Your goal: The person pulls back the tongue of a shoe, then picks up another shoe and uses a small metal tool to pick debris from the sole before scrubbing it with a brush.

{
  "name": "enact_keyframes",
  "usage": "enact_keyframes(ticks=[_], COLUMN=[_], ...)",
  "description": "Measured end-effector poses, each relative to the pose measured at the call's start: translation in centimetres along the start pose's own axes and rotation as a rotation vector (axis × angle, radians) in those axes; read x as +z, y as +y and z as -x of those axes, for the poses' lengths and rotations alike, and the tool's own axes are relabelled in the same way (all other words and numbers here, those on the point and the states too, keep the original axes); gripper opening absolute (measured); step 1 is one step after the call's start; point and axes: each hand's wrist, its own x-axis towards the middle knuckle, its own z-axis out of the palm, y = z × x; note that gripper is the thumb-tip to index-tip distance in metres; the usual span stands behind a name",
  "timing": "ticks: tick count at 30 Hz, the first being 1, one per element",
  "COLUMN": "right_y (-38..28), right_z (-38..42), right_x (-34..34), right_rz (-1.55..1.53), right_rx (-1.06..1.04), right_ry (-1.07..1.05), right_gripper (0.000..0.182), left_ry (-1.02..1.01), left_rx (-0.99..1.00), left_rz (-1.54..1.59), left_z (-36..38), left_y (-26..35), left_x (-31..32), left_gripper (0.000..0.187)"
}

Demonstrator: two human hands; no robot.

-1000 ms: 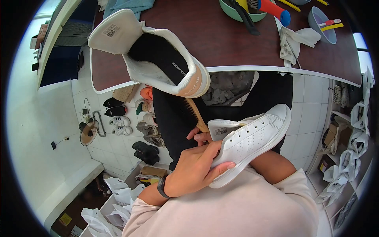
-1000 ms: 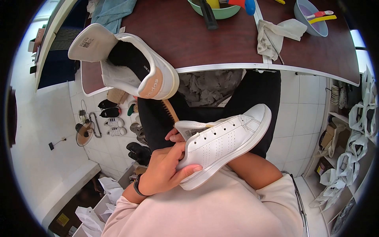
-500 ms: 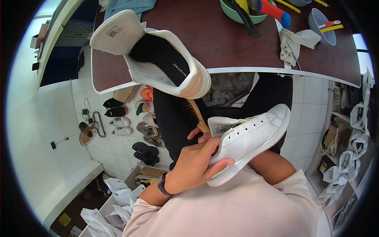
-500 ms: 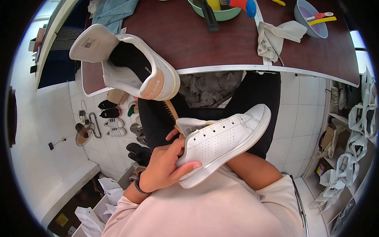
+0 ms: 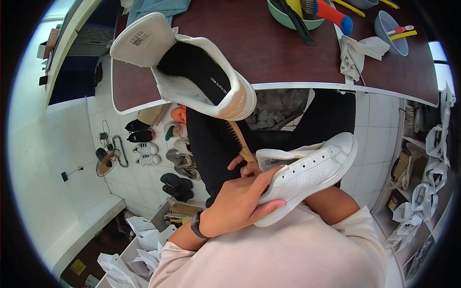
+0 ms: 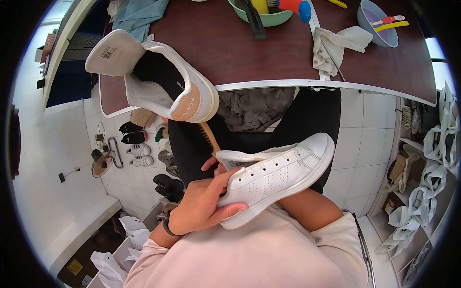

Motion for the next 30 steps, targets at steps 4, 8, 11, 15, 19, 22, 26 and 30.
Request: enact_keyframes(ticks=[4,8,11,15,19,22,26,30], right_y=[-0.26,-0.18,-0.16,-0.1,-0.05,0.03,0.05,0.23], right_z=[0.17,0.13,0.04,0.02,0.02,-0.07,-0.14,-0.23], right_x=[0.09,0.06,0.16,0.3,0.4,0.44,0.48,0.5], right_rz=[-0.017,-0.021,-0.01,-0.013,-0.018,-0.018,-0.017,-0.018], right_rx=[0.006,0.017,0.014,0.017,0.021,0.026,0.028,0.032], right_ry=[-0.008,-0.012,-0.014,-0.011,-0.015,-0.017,-0.02,-0.021], right_gripper=[0.069,0.068,0.068,0.067,0.067,0.066,0.066,0.065], left_ry=[-0.054,-0.05,-0.046,-0.053,-0.065,-0.064,-0.059,-0.059], left_rx=[0.014,0.047,0.036,0.023,0.011,0.011,0.017,0.015], left_rz=[-0.02,-0.01,0.02,0.027,0.017,0.006,0.001,-0.007], left_z=[0.09,0.3,0.36,0.24,0.24,0.2,0.18,0.2], left_y=[0.21,-0.26,-0.39,-0.21,-0.19,-0.1,-0.1,-0.09], left_x=[-0.01,0.37,0.37,0.2,0.14,0.05,0.12,0.15], left_gripper=[0.071,0.069,0.067,0.067,0.067,0.067,0.067,0.067])
